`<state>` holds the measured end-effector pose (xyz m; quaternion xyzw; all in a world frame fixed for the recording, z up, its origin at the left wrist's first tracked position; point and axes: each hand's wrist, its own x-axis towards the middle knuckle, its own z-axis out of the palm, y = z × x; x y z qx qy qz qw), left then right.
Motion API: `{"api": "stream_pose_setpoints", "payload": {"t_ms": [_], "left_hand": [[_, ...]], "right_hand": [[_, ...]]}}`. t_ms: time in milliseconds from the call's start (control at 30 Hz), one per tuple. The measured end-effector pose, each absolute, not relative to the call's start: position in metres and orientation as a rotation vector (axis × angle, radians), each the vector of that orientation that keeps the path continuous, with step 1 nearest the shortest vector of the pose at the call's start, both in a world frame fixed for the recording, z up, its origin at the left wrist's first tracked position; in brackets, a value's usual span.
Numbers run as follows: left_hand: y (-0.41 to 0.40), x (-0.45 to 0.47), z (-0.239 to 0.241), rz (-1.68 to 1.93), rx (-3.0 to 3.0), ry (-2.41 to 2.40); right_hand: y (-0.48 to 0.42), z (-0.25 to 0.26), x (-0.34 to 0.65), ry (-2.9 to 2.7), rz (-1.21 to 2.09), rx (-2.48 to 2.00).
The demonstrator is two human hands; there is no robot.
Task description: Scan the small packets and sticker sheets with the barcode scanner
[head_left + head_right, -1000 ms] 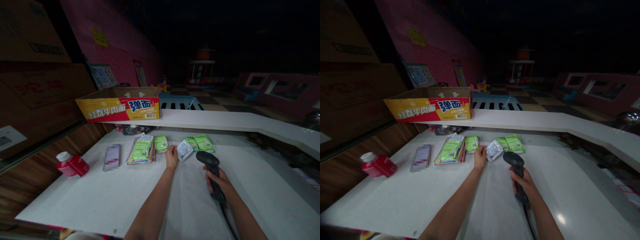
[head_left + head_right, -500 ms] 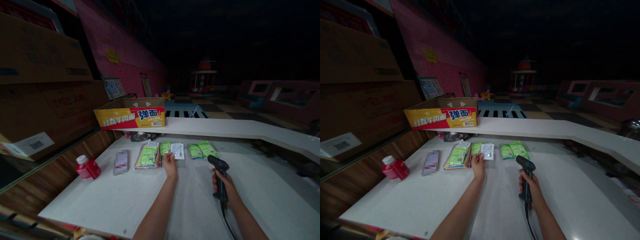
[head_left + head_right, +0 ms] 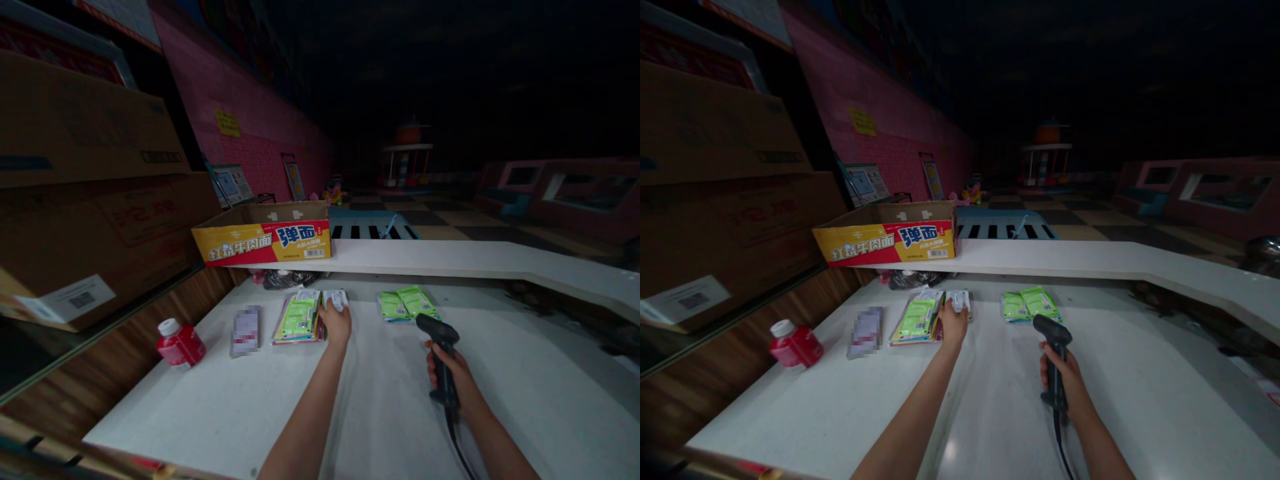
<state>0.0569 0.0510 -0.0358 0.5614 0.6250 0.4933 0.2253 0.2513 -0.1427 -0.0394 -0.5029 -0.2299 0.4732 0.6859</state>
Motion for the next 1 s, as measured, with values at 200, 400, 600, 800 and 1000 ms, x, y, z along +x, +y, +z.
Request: {"api": "stream_pose_setpoints", "payload": {"t_ms": [200, 400, 600, 800, 1000], "left_hand": [[0.025, 0.062, -0.033, 1.103, 2.055, 1.784], [0.038, 0.051, -0.037, 0.801, 2.375, 1.590], [0.051, 0.039, -0.035, 0.753, 2.439, 1.537], [0.039, 0.041, -0.030, 0.742, 2.529, 1.529], [0.017, 0.083, -0.034, 0.886, 2.551, 1.258]], "right_hand": [[-0.143, -0.040, 0.252, -0.510, 1.057, -1.125], [-0.142, -0.042, 0.253, -0.512, 1.062, -1.107], [-0.142, -0.045, 0.254, -0.514, 1.088, -1.094], [-0.142, -0.041, 0.253, -0.492, 1.067, -1.088], [-0.140, -0.035, 0.260, -0.401, 0.927, -1.078]]}}
